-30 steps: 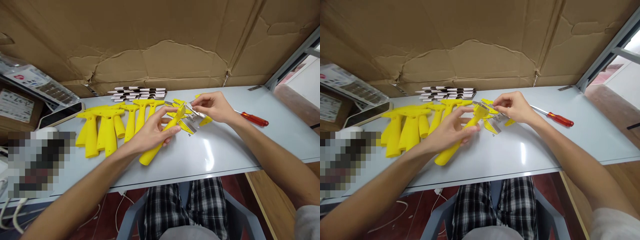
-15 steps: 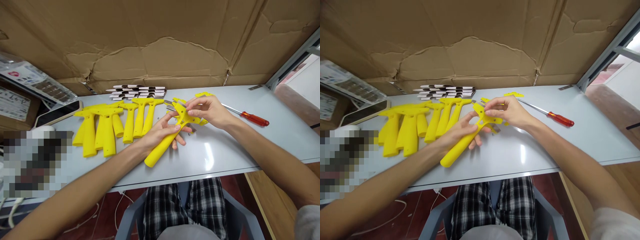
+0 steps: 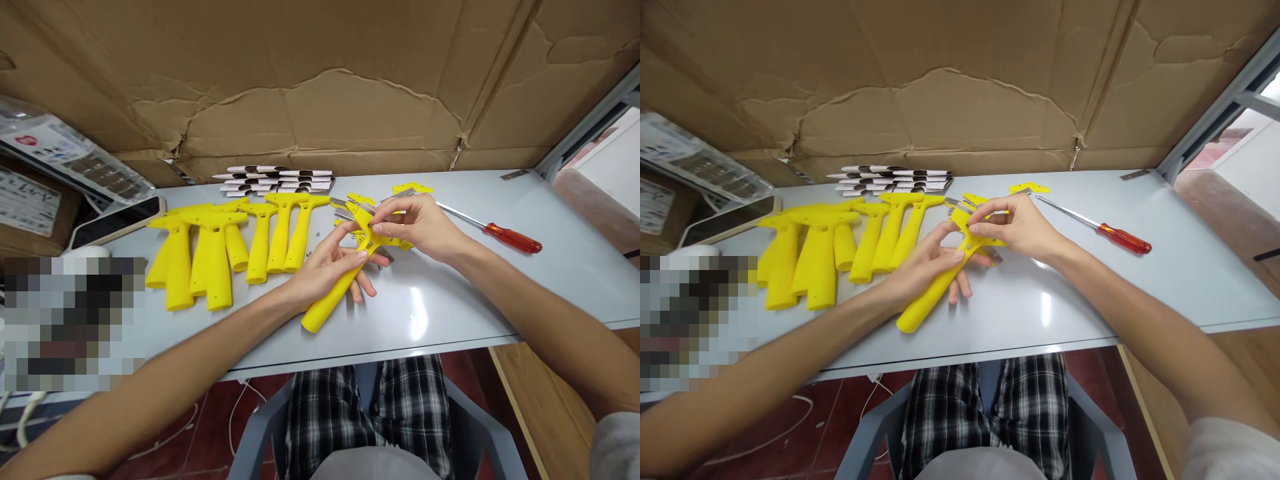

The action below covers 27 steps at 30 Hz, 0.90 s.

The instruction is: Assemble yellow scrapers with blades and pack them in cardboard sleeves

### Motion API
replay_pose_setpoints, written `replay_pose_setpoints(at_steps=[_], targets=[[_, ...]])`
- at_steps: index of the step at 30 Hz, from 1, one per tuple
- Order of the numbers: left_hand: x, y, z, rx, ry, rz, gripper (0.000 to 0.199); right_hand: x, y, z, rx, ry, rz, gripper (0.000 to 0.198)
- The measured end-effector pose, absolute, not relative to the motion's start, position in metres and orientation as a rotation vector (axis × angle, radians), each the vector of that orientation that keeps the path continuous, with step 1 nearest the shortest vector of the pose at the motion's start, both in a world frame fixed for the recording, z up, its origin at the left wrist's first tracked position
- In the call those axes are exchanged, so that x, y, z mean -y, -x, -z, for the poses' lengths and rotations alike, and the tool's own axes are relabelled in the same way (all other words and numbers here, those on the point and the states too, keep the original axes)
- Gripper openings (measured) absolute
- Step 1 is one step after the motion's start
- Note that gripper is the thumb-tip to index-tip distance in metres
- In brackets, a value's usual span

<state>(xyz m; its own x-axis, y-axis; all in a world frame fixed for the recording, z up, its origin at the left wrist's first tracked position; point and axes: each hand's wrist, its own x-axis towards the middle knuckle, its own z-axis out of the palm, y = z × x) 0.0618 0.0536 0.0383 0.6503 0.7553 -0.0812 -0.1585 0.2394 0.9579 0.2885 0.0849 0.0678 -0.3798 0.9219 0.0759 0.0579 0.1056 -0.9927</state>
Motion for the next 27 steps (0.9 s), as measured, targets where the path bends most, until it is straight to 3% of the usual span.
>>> replay_pose_setpoints(at_steps=[4,13,27], targets=[[-0.0535,-0.064,-0.0338,-0.646,-1.21,-0.752,0.06,-0.0834,-0.2865,-0.0701,1.6,0.987,-1.335,0.041],[-0.0482,-0.0703,-0.0372,-0.8,-1.292,-0.986,0.037,-0.084,-0.2855,-0.0699,1.655,0.993,-1.262,0.043],[-0.0499,-0.0703,-0.0345,-0.735,-1.175,-1.006,0.044,-0.0832,-0.285,-0.0673,1.699,0.963,-1.214,0.04]])
